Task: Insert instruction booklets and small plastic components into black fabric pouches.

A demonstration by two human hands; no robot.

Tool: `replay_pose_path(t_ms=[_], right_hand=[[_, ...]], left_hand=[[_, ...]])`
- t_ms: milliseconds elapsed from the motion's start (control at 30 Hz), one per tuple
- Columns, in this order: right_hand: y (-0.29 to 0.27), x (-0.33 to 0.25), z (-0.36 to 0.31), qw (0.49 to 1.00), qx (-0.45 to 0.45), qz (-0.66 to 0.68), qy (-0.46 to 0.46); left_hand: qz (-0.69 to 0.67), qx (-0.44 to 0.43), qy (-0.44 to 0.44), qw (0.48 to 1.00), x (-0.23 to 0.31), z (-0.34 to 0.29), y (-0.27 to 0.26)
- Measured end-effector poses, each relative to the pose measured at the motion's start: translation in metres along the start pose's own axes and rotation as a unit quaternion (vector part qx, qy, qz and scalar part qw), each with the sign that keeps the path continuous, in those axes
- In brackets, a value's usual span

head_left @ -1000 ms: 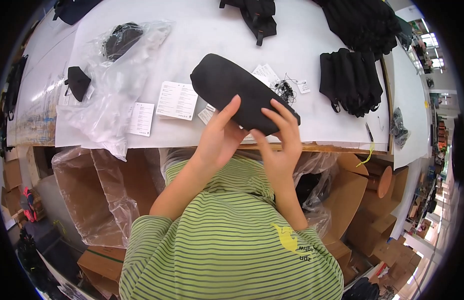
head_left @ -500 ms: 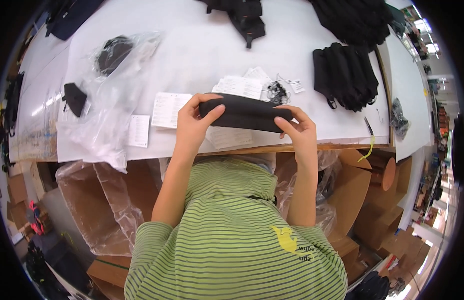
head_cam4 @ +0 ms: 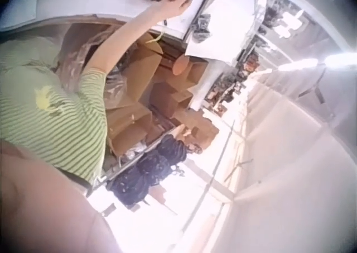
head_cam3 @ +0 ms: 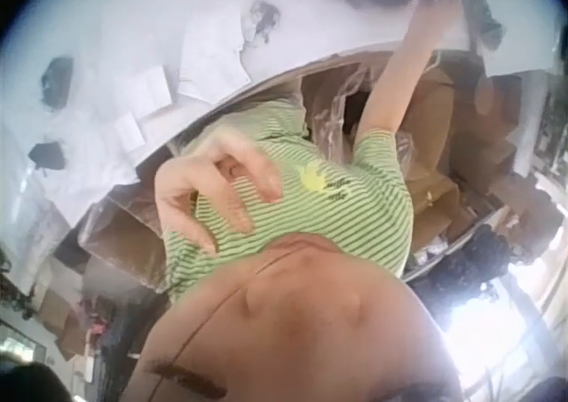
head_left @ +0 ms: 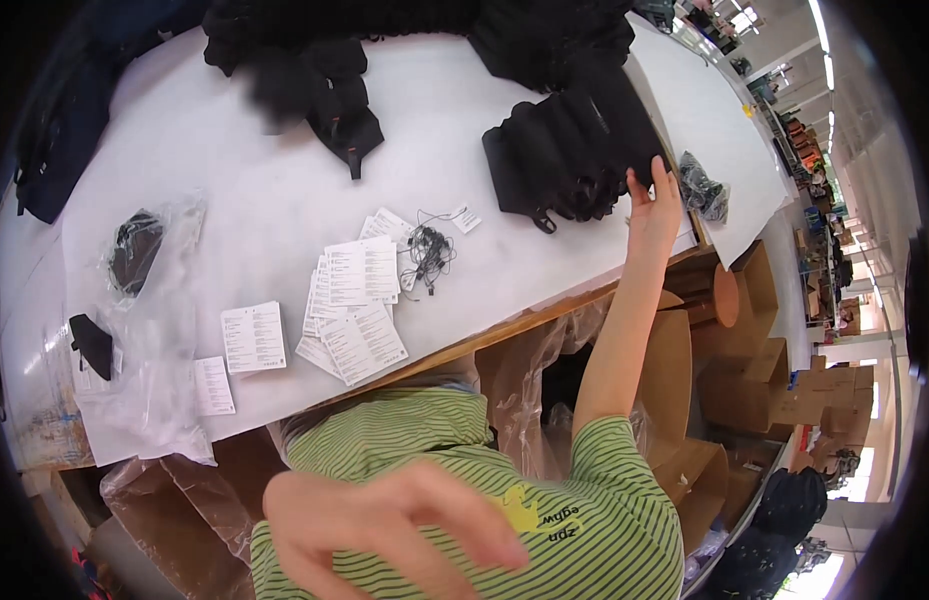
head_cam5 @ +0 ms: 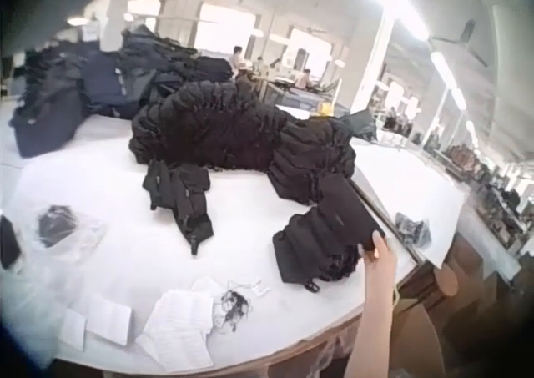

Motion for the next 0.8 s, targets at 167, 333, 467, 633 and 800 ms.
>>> replay_pose_path(t_ms=[167,333,467,633,800], right_hand=[[-0.039,0.041,0.095,0.994,0.038,-0.068,0.081],[-0.071,0.072,0.114,0.936,0.091,-0.305,0.152],[-0.038,0.007,0.077,0.839,0.117,-0.485,-0.217],[0.043,0.001,-0.006,0.825,0.010,-0.507,-0.249],[0.108,0.123,-0.074,0.760,-0.328,-0.558,-0.061]], left_hand=[[-0.089,-0.111,0.062,0.988,0.015,0.002,0.030],[-0.016,-0.192,0.101,0.976,0.013,-0.007,0.030],[0.154,-0.251,-0.002,0.956,-0.004,-0.023,0.018],[0.674,0.330,-0.209,0.627,-0.023,-0.090,-0.159],[0.769,0.394,-0.249,0.437,-0.044,-0.141,-0.221]])
Point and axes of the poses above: each hand's wrist, its own z-axis towards the middle knuckle, its own y-axis out of the palm, x = y × z, the point moved 9 cm from there along z, towards the middle knuckle, and after that the axes turned 2 degrees about -x, right-handed, at the moved point
